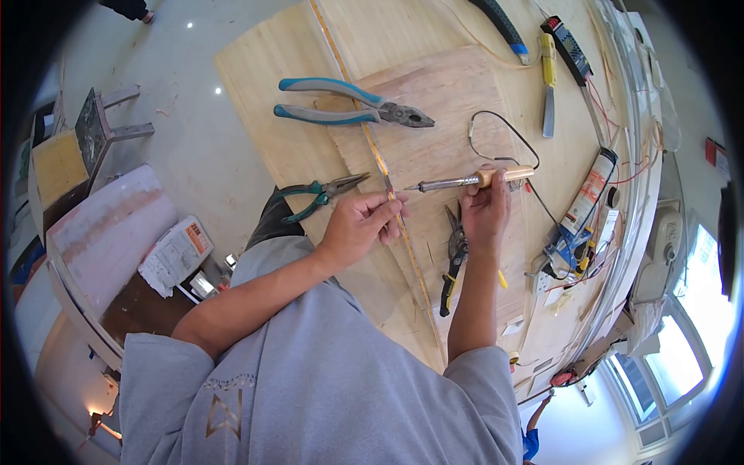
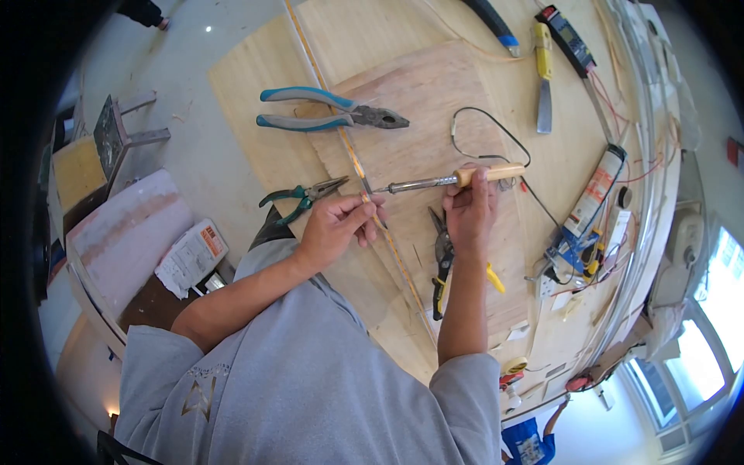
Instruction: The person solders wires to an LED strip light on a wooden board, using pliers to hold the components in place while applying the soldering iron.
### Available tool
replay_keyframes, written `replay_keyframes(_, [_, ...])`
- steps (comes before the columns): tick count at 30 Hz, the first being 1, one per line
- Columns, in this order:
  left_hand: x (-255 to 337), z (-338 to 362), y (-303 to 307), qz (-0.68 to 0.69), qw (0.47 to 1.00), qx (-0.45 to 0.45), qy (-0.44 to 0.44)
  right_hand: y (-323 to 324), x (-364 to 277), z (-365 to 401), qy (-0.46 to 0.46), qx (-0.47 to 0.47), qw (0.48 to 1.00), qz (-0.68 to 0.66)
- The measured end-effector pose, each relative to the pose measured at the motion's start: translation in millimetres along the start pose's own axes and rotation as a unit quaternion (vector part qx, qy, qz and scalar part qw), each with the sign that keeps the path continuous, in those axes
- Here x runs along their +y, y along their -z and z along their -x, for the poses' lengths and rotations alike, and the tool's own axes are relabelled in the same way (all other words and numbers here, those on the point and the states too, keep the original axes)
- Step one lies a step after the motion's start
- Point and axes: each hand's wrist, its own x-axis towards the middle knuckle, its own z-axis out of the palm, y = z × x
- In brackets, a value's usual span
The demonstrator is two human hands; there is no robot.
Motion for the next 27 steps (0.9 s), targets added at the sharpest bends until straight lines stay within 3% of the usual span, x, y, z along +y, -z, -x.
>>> replay_keyframes(4, [-8, -1, 2, 0.117, 0.992, -0.053, -0.003, -3, 1, 0, 0.013, -0.014, 1.000, 0.002])
replay_keyframes(7, [-13, -3, 8, 0.113, 0.989, -0.092, 0.031, 1, 1, 0, 0.011, -0.035, 0.999, 0.013])
replay_keyframes(13, [-15, -4, 8, 0.233, 0.963, -0.097, 0.090, 4, -3, 2, 0.021, -0.008, 0.999, 0.023])
replay_keyframes(27, [-16, -6, 12, 0.229, 0.962, -0.130, 0.076, 14, 2, -2, 0.024, -0.047, 0.998, 0.044])
